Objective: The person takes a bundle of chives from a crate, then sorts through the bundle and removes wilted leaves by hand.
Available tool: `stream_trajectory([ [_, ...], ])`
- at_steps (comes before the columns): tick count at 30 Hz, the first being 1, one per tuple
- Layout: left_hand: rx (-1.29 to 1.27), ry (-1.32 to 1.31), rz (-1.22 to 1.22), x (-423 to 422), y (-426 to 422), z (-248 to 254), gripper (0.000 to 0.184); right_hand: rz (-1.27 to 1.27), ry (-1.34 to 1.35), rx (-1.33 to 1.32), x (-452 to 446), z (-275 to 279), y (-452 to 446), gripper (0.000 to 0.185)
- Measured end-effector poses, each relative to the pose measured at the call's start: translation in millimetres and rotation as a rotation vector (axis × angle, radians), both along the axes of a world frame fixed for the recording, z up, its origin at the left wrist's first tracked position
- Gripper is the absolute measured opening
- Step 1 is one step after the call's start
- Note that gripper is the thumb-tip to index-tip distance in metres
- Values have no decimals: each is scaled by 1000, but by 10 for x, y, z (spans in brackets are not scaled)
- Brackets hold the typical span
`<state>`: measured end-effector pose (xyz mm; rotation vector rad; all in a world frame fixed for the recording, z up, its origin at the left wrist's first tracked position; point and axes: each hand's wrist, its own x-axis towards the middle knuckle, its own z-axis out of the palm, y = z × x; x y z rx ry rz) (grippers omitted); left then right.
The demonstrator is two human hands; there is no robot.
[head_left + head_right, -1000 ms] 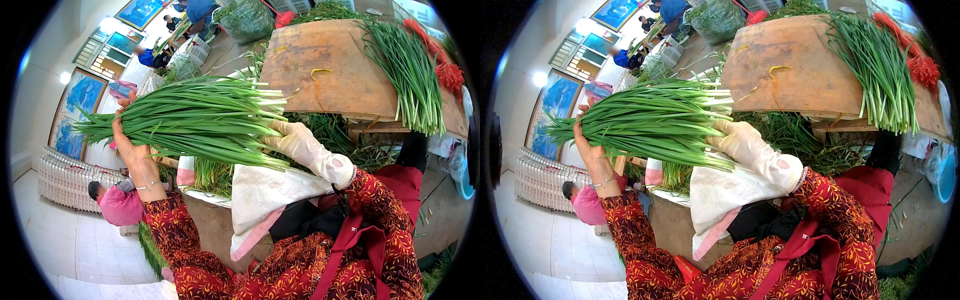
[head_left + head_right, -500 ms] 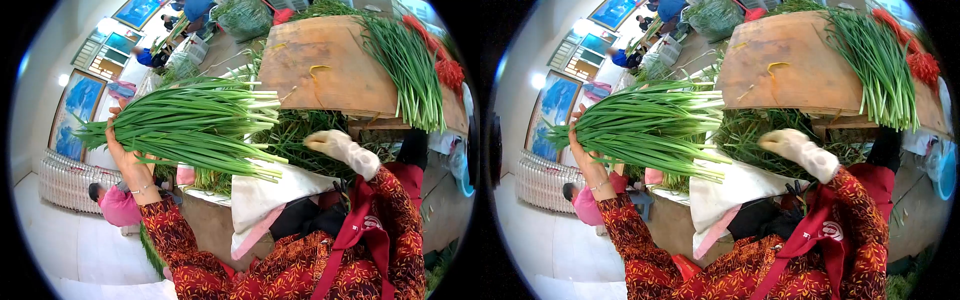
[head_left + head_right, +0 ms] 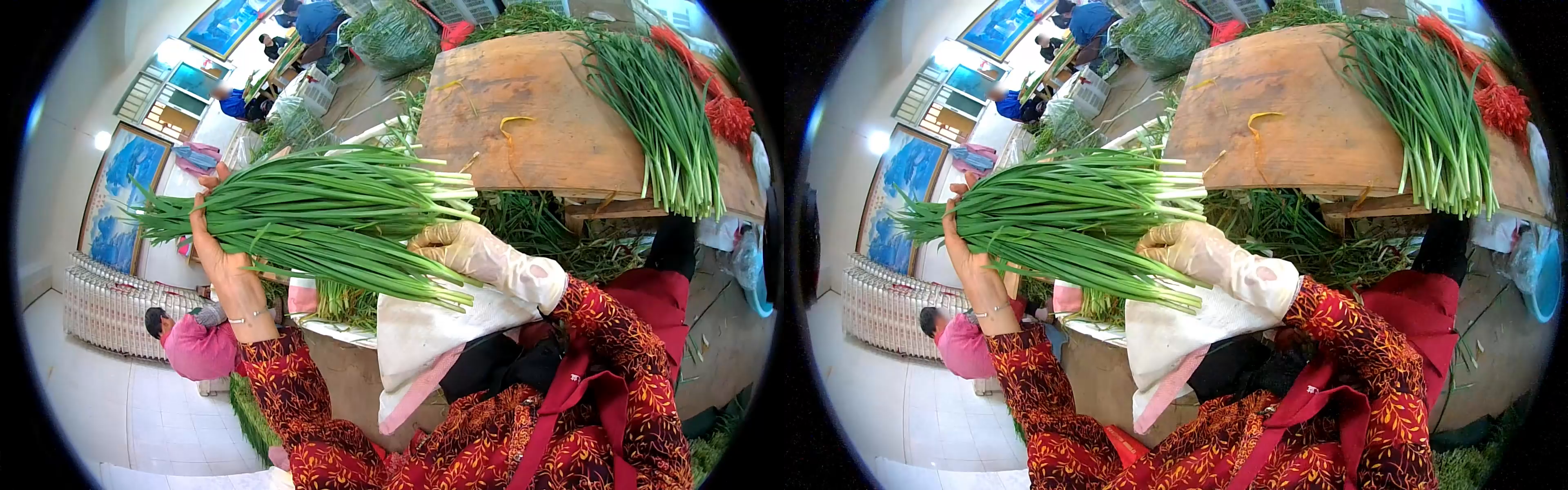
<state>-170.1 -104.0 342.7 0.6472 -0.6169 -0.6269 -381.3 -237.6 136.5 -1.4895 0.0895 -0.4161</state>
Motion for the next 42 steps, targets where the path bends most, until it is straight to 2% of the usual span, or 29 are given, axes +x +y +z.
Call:
stream_trajectory([
  [1, 7, -13, 4, -26, -3, -2, 17, 1, -5, 63, -8, 8, 17, 28],
  [4, 20, -8, -31, -69, 4, 2, 18, -84, 173, -201, -99, 159, 27, 20],
  [7, 25, -88, -46, -72, 36, 24, 18, -257, 254, -540, -173, 130, 38, 22],
  [9, 13, -129, -38, -33, 78, 61, 18, -238, 392, -556, -269, 29, -40, 25],
  [10, -4, -132, -16, 13, 117, 77, 18, -222, 488, -592, -324, -127, -97, 31],
  [11, -20, -135, 6, 41, 150, 89, 17, -208, 592, -645, -375, -384, -178, 29],
  [12, -12, -143, 34, 37, 177, 114, 18, -148, 732, -838, -459, -792, -295, 26],
  [13, -3, -148, 60, 20, 203, 134, 18, 66, 960, -1014, -587, -1363, -473, 26],
  [14, 7, -156, 83, 11, 206, 155, 18, 288, 1186, -1177, -660, -1712, -600, 28],
  [17, -3, -116, 65, -10, 196, 144, 17, 92, 992, -981, -804, -943, -699, 29],
  [19, -2, -115, 75, -82, 133, 94, 17, -275, 486, -668, -773, -167, -561, 30],
  [21, 9, -114, 43, -131, 76, 90, 17, -389, 24, -480, -624, 234, -455, 32],
  [22, 2, -56, 17, -117, 53, 88, 18, -342, 52, -459, -570, 423, -423, 32],
  [24, 7, -105, -10, -139, 28, 94, 18, -272, 133, -447, -418, 624, -392, 30],
  [28, 1, -97, -14, -245, -15, 119, 17, -146, 188, -193, -211, 554, -429, 25],
  [31, 15, -85, -30, -268, -16, 124, 16, -202, 95, -332, -222, 480, -386, 25],
  [34, 21, -85, -36, -318, -46, 141, 15, -275, 162, -457, -209, 482, -348, 19],
  [39, 35, -68, -2, -419, -36, 110, 13, -429, 281, -596, -256, 366, -232, 24],
  [42, 58, -124, -7, -421, 16, 112, 13, -426, 462, -598, -383, 160, -226, 24],
])
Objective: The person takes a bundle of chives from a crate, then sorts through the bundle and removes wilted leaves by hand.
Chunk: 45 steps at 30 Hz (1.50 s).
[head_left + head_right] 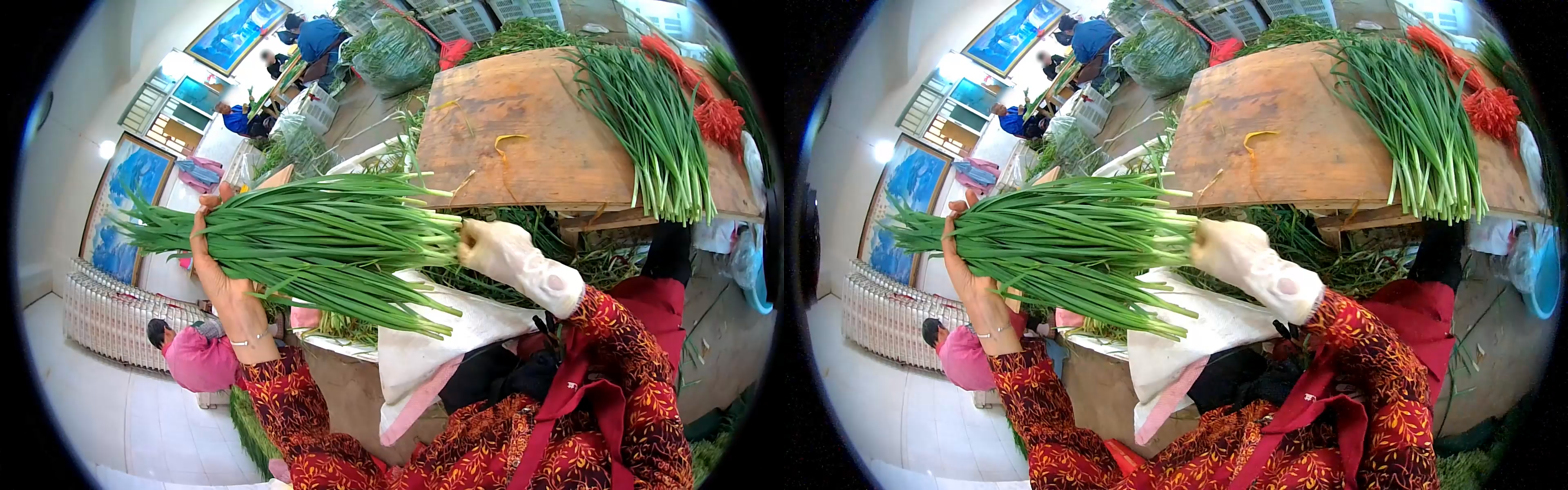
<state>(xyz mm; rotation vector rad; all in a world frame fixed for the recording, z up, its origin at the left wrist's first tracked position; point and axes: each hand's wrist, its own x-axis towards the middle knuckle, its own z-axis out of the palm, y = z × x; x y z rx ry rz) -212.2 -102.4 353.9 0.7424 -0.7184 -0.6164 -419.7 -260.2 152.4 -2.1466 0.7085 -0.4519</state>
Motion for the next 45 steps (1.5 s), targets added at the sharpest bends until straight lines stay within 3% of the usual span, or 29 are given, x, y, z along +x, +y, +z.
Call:
stream_trajectory([
  [3, -7, -45, 18, 77, 126, 24, 13, 30, 414, -10, -180, -877, -147, 25],
  [4, -65, 3, 23, 133, 180, 28, 13, 373, 851, -171, -227, -1362, -260, 32],
  [5, -80, 16, 7, 159, 229, 37, 12, 397, 1057, -152, -283, -2280, -373, 38],
  [6, -99, 25, -12, 183, 252, 56, 11, 488, 1172, -166, -520, -1835, -376, 41],
  [7, -115, 36, -27, 196, 254, 60, 10, 308, 1077, -77, -537, -1766, -406, 44],
  [9, -117, 51, -40, 160, 237, 30, 10, 115, 593, 67, -519, -1026, -458, 44],
  [11, -85, 7, 65, 98, 162, 16, 10, 42, -47, 65, -396, -527, -441, 39],
  [13, -83, 24, -11, 165, 157, 20, 12, 86, -449, 77, -193, -76, -340, 33],
  [15, -74, 53, -20, 102, 117, 0, 14, 140, -445, 107, -30, 246, -252, 30],
  [18, -64, 23, -50, 87, 92, -5, 16, 292, -346, 73, 215, 231, -257, 27],
  [22, -57, 26, -89, 45, 78, -15, 15, 278, -339, 115, 235, 153, -189, 24],
  [25, -17, 35, -54, -10, 55, -26, 14, 203, -93, -51, 157, 319, -82, 22],
  [27, -13, 9, -20, 17, 55, -59, 15, 109, -217, -161, 151, 174, -15, 24],
  [31, -51, 3, -1, 41, 135, -36, 17, 50, 174, 18, 22, -185, -40, 24],
  [33, -57, -20, 37, -14, 197, 13, 16, 50, 442, -19, -133, -774, -121, 28],
  [35, -82, 1, 127, -124, 231, 64, 15, 251, 716, -99, -382, -1203, -239, 32],
  [36, -100, 42, 31, -5, 302, 91, 13, 342, 848, -144, -467, -1351, -332, 35],
  [37, -115, 37, 52, -38, 272, 102, 13, 440, 984, -186, -504, -1211, -353, 38],
  [39, -114, 44, 100, -171, 243, 80, 12, 220, 373, -11, -509, -761, -423, 41],
  [41, -99, 8, 2, -38, 283, 47, 14, 124, -187, -18, -372, -322, -400, 40],
  [43, -72, -44, 12, -46, 268, 49, 14, 139, -257, 160, -280, 178, -352, 44],
  [45, -64, -76, 34, -63, 257, 58, 14, 95, -182, 396, -70, 283, -323, 46],
])
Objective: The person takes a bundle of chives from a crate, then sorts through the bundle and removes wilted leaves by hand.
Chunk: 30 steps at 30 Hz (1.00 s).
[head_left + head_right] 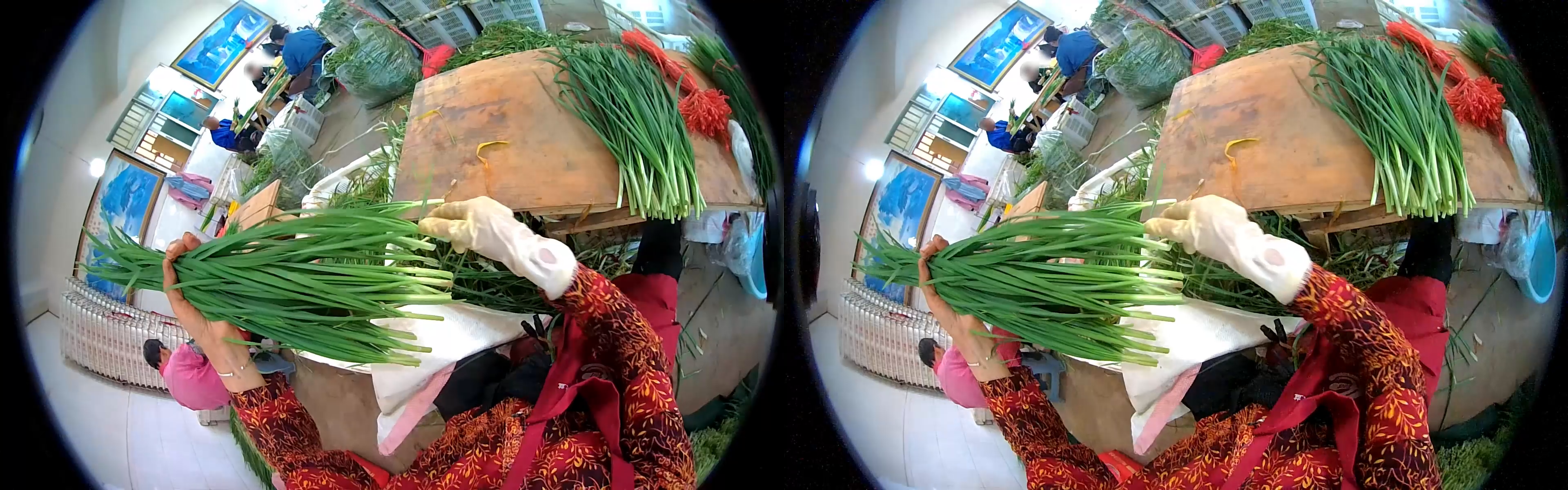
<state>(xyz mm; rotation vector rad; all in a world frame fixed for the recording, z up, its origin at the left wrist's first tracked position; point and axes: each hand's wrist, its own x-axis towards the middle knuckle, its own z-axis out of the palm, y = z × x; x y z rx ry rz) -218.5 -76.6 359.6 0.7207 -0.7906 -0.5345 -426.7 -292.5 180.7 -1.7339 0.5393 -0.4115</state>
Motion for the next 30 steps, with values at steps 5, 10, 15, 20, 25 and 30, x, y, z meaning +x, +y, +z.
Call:
stream_trajectory([
  [5, 40, -85, 93, -151, -23, 9, 10, 150, -108, 255, 194, -127, 52, 34],
  [10, 54, -73, 81, -92, 17, -129, 9, 187, -92, 296, 145, -254, 142, 29],
  [15, 95, -126, 21, -132, 57, -325, 9, 182, 213, -99, -59, -676, 344, 27],
  [20, -25, -226, 308, 387, 496, -328, 11, 815, 982, -637, -349, -1350, 278, 33],
  [25, -185, 19, 90, 582, 778, -409, 12, 97, 340, -567, -280, -486, -469, 46],
  [30, -68, -185, 402, 1016, 1081, -729, 32, -424, 624, -848, 359, -424, -1273, 55],
])
